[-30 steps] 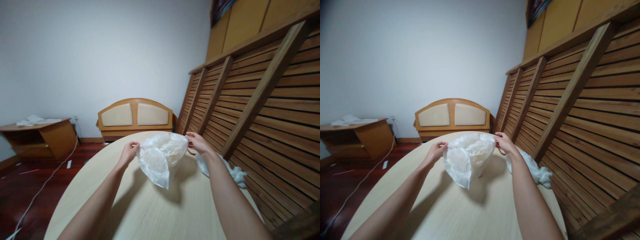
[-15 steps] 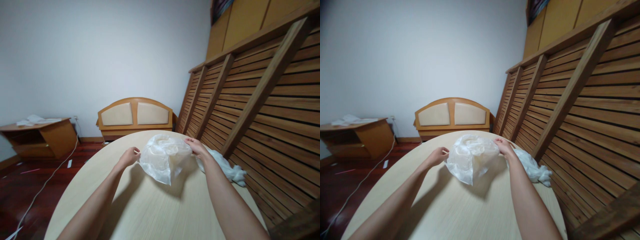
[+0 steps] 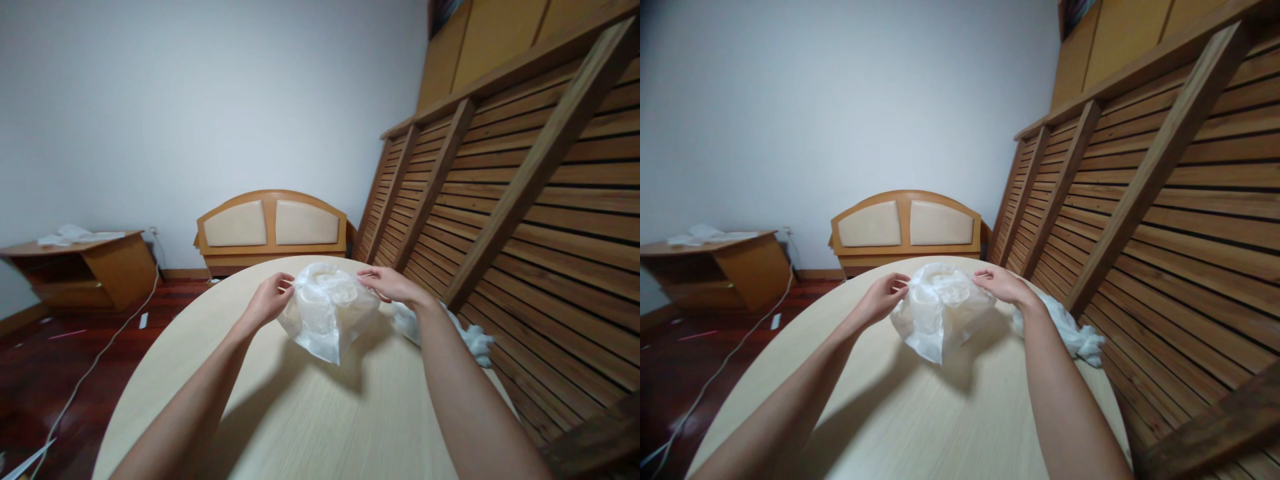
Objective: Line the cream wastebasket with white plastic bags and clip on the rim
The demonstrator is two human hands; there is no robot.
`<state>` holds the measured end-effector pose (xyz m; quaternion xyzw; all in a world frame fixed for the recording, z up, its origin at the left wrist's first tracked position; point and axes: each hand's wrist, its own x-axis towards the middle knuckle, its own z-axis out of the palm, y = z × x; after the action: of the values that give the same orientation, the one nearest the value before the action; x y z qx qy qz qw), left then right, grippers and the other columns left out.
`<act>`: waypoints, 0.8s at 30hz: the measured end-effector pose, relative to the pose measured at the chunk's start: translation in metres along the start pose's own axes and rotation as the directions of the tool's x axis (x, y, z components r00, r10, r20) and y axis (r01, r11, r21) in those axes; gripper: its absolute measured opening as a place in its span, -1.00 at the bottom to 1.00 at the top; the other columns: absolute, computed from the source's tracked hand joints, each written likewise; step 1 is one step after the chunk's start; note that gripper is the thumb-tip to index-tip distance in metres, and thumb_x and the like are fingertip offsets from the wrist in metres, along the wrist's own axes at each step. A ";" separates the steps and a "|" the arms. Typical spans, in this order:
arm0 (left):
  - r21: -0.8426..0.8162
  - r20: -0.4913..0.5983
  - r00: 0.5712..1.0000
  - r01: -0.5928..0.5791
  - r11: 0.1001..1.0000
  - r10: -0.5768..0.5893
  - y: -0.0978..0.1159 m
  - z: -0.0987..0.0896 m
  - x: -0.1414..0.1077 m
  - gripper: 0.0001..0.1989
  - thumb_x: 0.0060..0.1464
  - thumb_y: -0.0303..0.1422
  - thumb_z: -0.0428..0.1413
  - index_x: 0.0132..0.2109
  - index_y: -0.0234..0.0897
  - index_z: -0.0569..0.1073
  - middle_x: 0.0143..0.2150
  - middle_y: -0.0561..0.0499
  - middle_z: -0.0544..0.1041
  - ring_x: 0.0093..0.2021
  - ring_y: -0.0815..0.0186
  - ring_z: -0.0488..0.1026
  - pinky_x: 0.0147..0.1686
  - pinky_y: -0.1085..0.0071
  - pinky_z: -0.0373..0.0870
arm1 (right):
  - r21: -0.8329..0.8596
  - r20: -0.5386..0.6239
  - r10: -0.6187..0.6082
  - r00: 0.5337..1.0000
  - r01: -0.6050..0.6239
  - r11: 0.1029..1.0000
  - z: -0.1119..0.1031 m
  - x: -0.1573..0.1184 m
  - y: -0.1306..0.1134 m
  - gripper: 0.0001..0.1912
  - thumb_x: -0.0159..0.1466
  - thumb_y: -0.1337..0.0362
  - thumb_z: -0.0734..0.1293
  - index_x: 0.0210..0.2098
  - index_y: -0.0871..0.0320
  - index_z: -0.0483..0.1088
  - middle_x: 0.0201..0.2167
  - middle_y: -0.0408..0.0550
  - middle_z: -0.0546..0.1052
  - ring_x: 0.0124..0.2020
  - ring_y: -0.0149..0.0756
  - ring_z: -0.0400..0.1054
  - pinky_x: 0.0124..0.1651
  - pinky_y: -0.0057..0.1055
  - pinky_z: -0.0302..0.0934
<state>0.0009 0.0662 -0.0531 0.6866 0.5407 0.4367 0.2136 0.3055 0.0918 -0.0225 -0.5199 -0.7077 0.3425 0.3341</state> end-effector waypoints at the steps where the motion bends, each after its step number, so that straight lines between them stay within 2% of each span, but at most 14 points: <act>1: 0.005 0.005 1.000 0.000 1.000 0.000 -0.001 0.000 0.000 -0.75 0.05 -0.36 0.12 -0.11 -0.34 0.50 -0.26 -0.14 0.61 -0.30 0.19 0.55 -0.32 0.36 0.42 | 0.015 0.015 0.004 1.000 -0.004 1.000 0.002 -0.001 -0.002 -0.65 0.22 0.20 0.41 -0.05 0.25 0.51 -0.37 -0.03 0.59 -0.41 -0.35 0.40 -0.34 -0.47 0.26; 5: 0.019 0.007 1.000 0.001 1.000 -0.002 -0.002 0.000 0.000 -0.77 0.06 -0.34 0.12 -0.13 -0.34 0.49 -0.29 -0.12 0.60 -0.34 0.22 0.53 -0.35 0.37 0.40 | 0.090 -0.004 -0.049 0.999 0.049 0.995 0.008 0.005 0.001 -0.67 0.17 0.31 0.43 -0.08 0.29 0.49 -0.43 -0.05 0.57 -0.40 -0.36 0.41 -0.28 -0.47 0.29; 8: -0.005 0.004 1.000 -0.007 1.000 0.007 -0.003 0.000 0.002 -0.80 0.06 -0.31 0.13 -0.18 -0.33 0.47 -0.31 -0.09 0.58 -0.35 0.24 0.53 -0.35 0.36 0.40 | 0.083 0.002 -0.065 0.998 0.065 0.994 0.009 0.011 0.005 -0.78 0.22 0.22 0.40 -0.23 0.27 0.52 -0.37 0.01 0.58 -0.36 -0.35 0.41 -0.24 -0.44 0.31; 11: -0.017 0.001 0.999 -0.040 0.999 0.041 -0.005 0.001 0.004 -0.85 0.03 -0.32 0.15 -0.28 -0.32 0.47 -0.32 -0.07 0.57 -0.37 0.26 0.51 -0.35 0.37 0.39 | 0.023 0.054 -0.050 0.997 0.049 0.999 0.009 0.010 0.004 -0.70 0.24 0.10 0.38 -0.30 0.25 0.53 -0.36 0.02 0.58 -0.38 -0.35 0.40 -0.28 -0.44 0.29; 13: -0.020 0.007 0.999 -0.052 0.998 0.052 -0.005 0.002 0.004 -0.87 0.02 -0.33 0.15 -0.32 -0.31 0.47 -0.33 -0.06 0.56 -0.38 0.28 0.50 -0.36 0.38 0.39 | -0.006 0.070 -0.055 0.996 0.055 0.998 0.009 0.008 0.003 -0.71 0.21 0.10 0.41 -0.31 0.24 0.53 -0.40 -0.02 0.58 -0.40 -0.35 0.39 -0.30 -0.45 0.28; 18: -0.018 0.016 0.999 -0.048 0.999 0.049 -0.004 0.000 0.003 -0.88 0.01 -0.33 0.17 -0.32 -0.31 0.47 -0.37 -0.03 0.56 -0.39 0.29 0.49 -0.37 0.40 0.38 | -0.028 0.012 -0.077 0.997 0.077 0.997 0.010 0.006 0.000 -0.76 0.16 0.16 0.42 -0.39 0.25 0.53 -0.44 -0.03 0.57 -0.41 -0.34 0.39 -0.35 -0.45 0.25; 21: -0.002 0.016 0.999 -0.046 0.999 0.046 -0.003 -0.002 0.002 -0.90 0.02 -0.36 0.16 -0.32 -0.31 0.48 -0.37 -0.03 0.56 -0.39 0.29 0.49 -0.36 0.40 0.38 | -0.024 -0.018 -0.083 0.996 0.083 0.996 0.008 0.008 0.001 -0.74 0.15 0.15 0.42 -0.36 0.26 0.54 -0.44 -0.03 0.57 -0.42 -0.33 0.39 -0.37 -0.47 0.25; 24: 0.039 0.009 0.999 -0.043 0.998 0.042 -0.005 -0.004 0.003 -0.91 0.04 -0.36 0.16 -0.31 -0.30 0.47 -0.33 -0.05 0.57 -0.38 0.29 0.50 -0.37 0.40 0.38 | -0.040 -0.112 -0.086 0.990 0.082 0.996 0.002 0.010 0.004 -0.75 0.18 0.17 0.39 -0.32 0.26 0.55 -0.40 0.00 0.60 -0.41 -0.33 0.41 -0.36 -0.48 0.27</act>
<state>-0.0053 0.0698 -0.0536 0.7038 0.5336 0.4275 0.1928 0.3035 0.1018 -0.0261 -0.5139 -0.7148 0.2854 0.3788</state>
